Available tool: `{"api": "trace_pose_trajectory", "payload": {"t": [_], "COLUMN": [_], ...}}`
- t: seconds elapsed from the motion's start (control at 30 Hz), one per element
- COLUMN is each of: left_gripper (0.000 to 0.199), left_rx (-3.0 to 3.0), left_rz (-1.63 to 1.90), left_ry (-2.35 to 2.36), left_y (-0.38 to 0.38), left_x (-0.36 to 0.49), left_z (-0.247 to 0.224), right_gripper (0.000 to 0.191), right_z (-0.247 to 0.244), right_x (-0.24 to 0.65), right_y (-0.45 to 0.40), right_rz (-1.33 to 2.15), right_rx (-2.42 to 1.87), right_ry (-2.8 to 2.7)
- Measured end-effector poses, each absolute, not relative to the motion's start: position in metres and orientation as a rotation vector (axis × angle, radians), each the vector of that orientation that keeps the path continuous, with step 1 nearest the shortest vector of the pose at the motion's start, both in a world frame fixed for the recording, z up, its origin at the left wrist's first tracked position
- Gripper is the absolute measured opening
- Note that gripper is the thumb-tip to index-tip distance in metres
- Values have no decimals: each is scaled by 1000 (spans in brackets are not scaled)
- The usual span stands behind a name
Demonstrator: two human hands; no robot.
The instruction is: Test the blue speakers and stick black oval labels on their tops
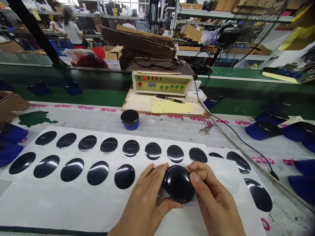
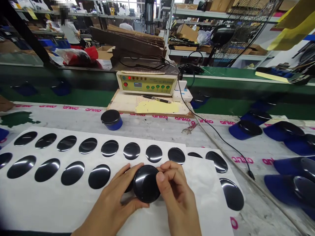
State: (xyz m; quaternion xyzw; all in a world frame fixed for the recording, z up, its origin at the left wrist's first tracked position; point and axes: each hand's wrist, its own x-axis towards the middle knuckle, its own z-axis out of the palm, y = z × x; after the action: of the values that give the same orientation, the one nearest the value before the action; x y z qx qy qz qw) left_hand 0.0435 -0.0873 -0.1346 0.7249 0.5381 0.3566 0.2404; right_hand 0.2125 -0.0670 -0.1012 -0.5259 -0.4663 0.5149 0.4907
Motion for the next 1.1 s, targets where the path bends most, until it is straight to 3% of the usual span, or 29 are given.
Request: {"api": "trace_pose_trajectory", "payload": {"t": [0.3,0.7,1.03,1.1], "left_gripper": [65,68,93,90], "left_rx": [2119,2159,1966,2016], "left_rz": [911,844,865,881], "left_ry": [1483,1484,1412,1455], "left_y": [-86,-86,-89,-87], "left_x": [43,42,53,54], "left_z": [-126,-123,-114,-116], "right_gripper": [21,25,24,24], "right_z": [-93,-82,-88,-88], "right_x": [209,194,198,196], "right_y": [-67,-75,-73,-74], "right_rz": [939,865,778,783], "right_rx": [-1354,-1501,-1452,-1473], "right_ry": [-1383,-1285,-1405,-1394]}}
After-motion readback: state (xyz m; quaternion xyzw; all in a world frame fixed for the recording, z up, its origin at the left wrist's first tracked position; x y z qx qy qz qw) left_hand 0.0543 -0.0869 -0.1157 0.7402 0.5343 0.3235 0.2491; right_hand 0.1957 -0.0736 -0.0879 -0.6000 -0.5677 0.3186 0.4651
